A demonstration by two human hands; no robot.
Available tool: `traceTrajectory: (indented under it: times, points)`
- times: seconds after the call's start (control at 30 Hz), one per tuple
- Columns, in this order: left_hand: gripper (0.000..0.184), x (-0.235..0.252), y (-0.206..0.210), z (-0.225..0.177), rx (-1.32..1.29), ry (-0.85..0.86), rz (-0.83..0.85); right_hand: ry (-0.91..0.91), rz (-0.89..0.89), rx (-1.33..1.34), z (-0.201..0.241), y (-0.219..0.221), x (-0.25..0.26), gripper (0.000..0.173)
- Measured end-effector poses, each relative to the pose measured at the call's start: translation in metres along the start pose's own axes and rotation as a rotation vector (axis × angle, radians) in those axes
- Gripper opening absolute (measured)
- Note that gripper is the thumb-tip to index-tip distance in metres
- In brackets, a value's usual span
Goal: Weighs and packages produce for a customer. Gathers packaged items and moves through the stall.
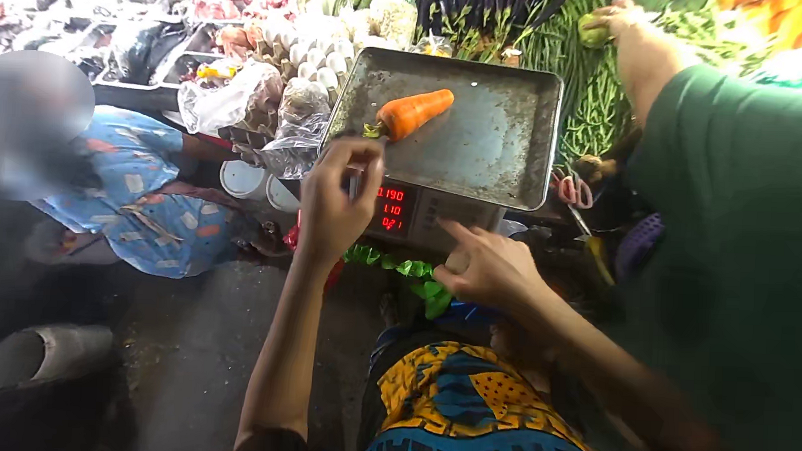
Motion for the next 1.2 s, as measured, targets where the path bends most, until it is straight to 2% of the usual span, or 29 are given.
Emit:
traceTrajectory:
  times: [0.07, 0.1, 0.17, 0.27, 0.33, 0.4, 0.47, 0.53, 0.6, 0.67, 0.7, 0.73, 0.83, 0.9, 0.97, 1.07, 1.13, 1.2]
  points:
    - [0.033, 0.045, 0.025, -0.004, 0.134, 0.126, 0.042, -0.084, -0.281, 0.102, 0.004, -0.042, -0.007, 0.070]
    - [0.036, 0.066, 0.041, 0.000, 0.220, 0.137, 0.107, -0.096, -0.388, 0.129, 0.003, -0.062, -0.005, 0.068]
    - [0.044, 0.096, 0.070, 0.016, 0.432, 0.043, 0.306, -0.090, -0.547, 0.129, -0.004, -0.094, 0.014, 0.068]
    - [0.064, 0.116, 0.093, 0.037, 0.643, -0.156, 0.497, 0.057, -0.498, 0.029, -0.019, -0.112, 0.059, 0.077]
    - [0.065, 0.119, 0.085, 0.044, 0.600, -0.186, 0.459, 0.091, -0.446, -0.019, -0.030, -0.110, 0.082, 0.080]
    - [0.071, 0.108, 0.065, 0.039, 0.473, -0.132, 0.328, 0.077, -0.444, -0.016, -0.040, -0.106, 0.089, 0.079]
    - [0.077, 0.082, 0.042, 0.024, 0.339, -0.026, 0.165, 0.039, -0.522, 0.049, -0.051, -0.101, 0.079, 0.080]
    - [0.065, 0.043, 0.025, 0.008, 0.190, 0.120, 0.016, 0.006, -0.685, 0.140, -0.061, -0.093, 0.050, 0.076]
    - [0.046, 0.000, 0.022, 0.003, 0.026, 0.244, -0.005, -0.009, -0.895, 0.285, -0.071, -0.066, 0.012, 0.066]
    - [0.031, -0.040, 0.040, 0.014, -0.018, 0.229, 0.020, 0.004, -1.130, 0.496, -0.090, -0.012, -0.008, 0.058]
    - [0.028, -0.059, 0.055, 0.022, 0.014, 0.194, 0.061, 0.040, -1.173, 0.627, -0.095, 0.016, -0.011, 0.056]
    - [0.027, -0.075, 0.071, 0.030, 0.074, 0.170, 0.114, 0.087, -1.142, 0.751, -0.097, 0.039, -0.007, 0.060]
    - [0.038, -0.110, 0.123, 0.043, 0.338, 0.132, 0.296, 0.288, -0.856, 0.977, -0.096, 0.081, 0.019, 0.090]
    - [0.054, -0.123, 0.146, 0.049, 0.464, 0.144, 0.327, 0.405, -0.779, 1.003, -0.091, 0.084, 0.030, 0.091]
    - [0.055, -0.128, 0.158, 0.053, 0.531, 0.156, 0.319, 0.474, -0.758, 1.011, -0.086, 0.079, 0.032, 0.085]
    - [0.049, -0.126, 0.170, 0.054, 0.585, 0.111, 0.382, 0.449, -0.762, 0.989, -0.090, 0.081, 0.035, 0.084]
    - [0.058, -0.123, 0.174, 0.050, 0.557, -0.020, 0.485, 0.388, -0.736, 0.977, -0.096, 0.083, 0.038, 0.088]
    - [0.075, -0.122, 0.175, 0.048, 0.525, -0.078, 0.501, 0.322, -0.716, 0.899, -0.095, 0.082, 0.036, 0.098]
Point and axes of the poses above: each hand's wrist, its own x-axis towards the middle knuckle, its own y-axis out of the palm, z = x × y, the point moved 5 cm from there along x, towards the middle knuckle, and after that the axes turned 7 degrees about -x, right-handed, at the moved point
